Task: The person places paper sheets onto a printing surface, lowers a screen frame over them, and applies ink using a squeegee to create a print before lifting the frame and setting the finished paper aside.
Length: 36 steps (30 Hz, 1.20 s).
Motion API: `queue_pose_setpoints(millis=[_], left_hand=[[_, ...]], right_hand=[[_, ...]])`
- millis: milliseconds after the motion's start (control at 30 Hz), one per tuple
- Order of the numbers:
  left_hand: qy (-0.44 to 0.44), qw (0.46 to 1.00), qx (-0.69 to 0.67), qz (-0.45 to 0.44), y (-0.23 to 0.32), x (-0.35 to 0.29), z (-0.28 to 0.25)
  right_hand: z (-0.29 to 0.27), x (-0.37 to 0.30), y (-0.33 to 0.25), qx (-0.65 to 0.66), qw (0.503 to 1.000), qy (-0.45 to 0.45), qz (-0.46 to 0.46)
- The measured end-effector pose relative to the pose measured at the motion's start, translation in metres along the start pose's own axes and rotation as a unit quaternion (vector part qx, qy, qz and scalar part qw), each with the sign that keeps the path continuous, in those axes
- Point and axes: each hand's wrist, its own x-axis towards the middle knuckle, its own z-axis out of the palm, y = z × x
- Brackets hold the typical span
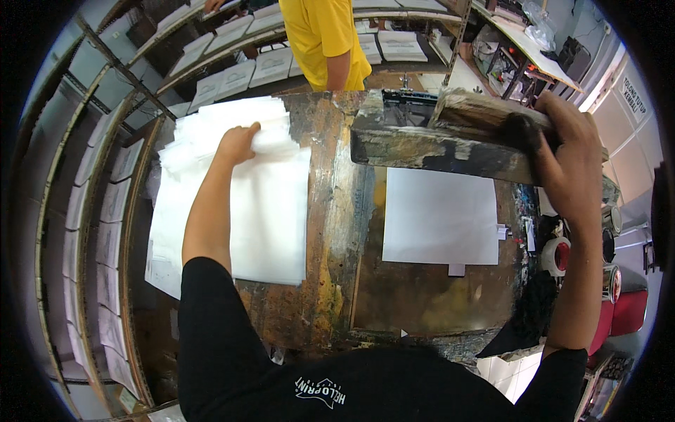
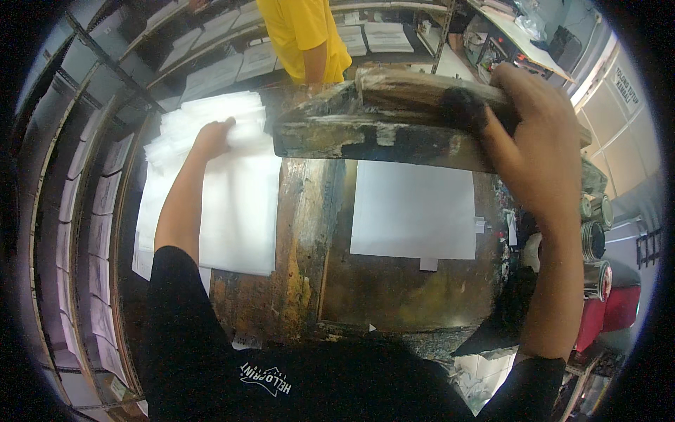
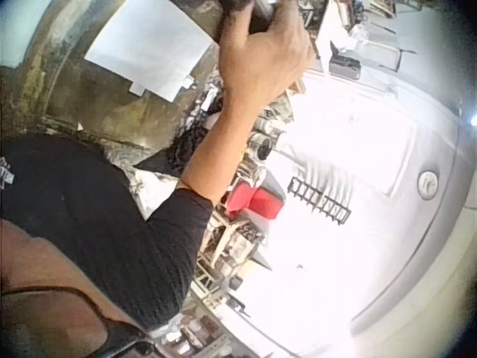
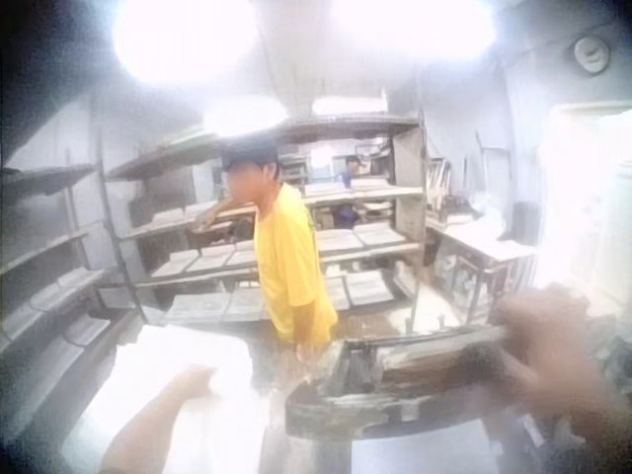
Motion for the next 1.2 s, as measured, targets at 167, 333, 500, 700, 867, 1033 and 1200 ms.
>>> queue_pose_setpoints(millis=[167, 333, 500, 700, 867, 1033, 1200], left_hand=[[0.204, 0.975, 0.077, -0.044, 0.021, 0.010, 0.003], [0.355, 0.924, -0.080, -0.120, 0.042, -0.087, 0.018], [0.055, 0.950, -0.054, -0.303, 0.047, -0.205, 0.068], [0.077, 0.954, -0.042, -0.287, 0.080, -0.190, 0.087], [0.038, 0.962, -0.075, -0.258, 0.119, -0.164, 0.081], [-0.031, 0.967, -0.083, -0.239, 0.115, -0.153, 0.064], [0.228, 0.968, -0.065, -0.078, 0.186, -0.171, 0.027]], right_hand=[[0.001, 0.005, 0.006, -0.009, 1.000, -0.027, -0.009], [0.007, -0.008, 0.004, 0.016, 0.997, 0.054, -0.054], [0.007, -0.014, 0.000, -0.009, 0.997, 0.049, -0.066], [0.008, -0.010, 0.003, 0.015, 0.995, 0.076, -0.062], [0.008, -0.020, 0.002, -0.010, 0.998, 0.026, -0.055], [0.011, -0.032, -0.002, -0.007, 0.998, 0.044, -0.048], [0.008, -0.026, -0.005, -0.032, 0.994, 0.089, -0.063]])
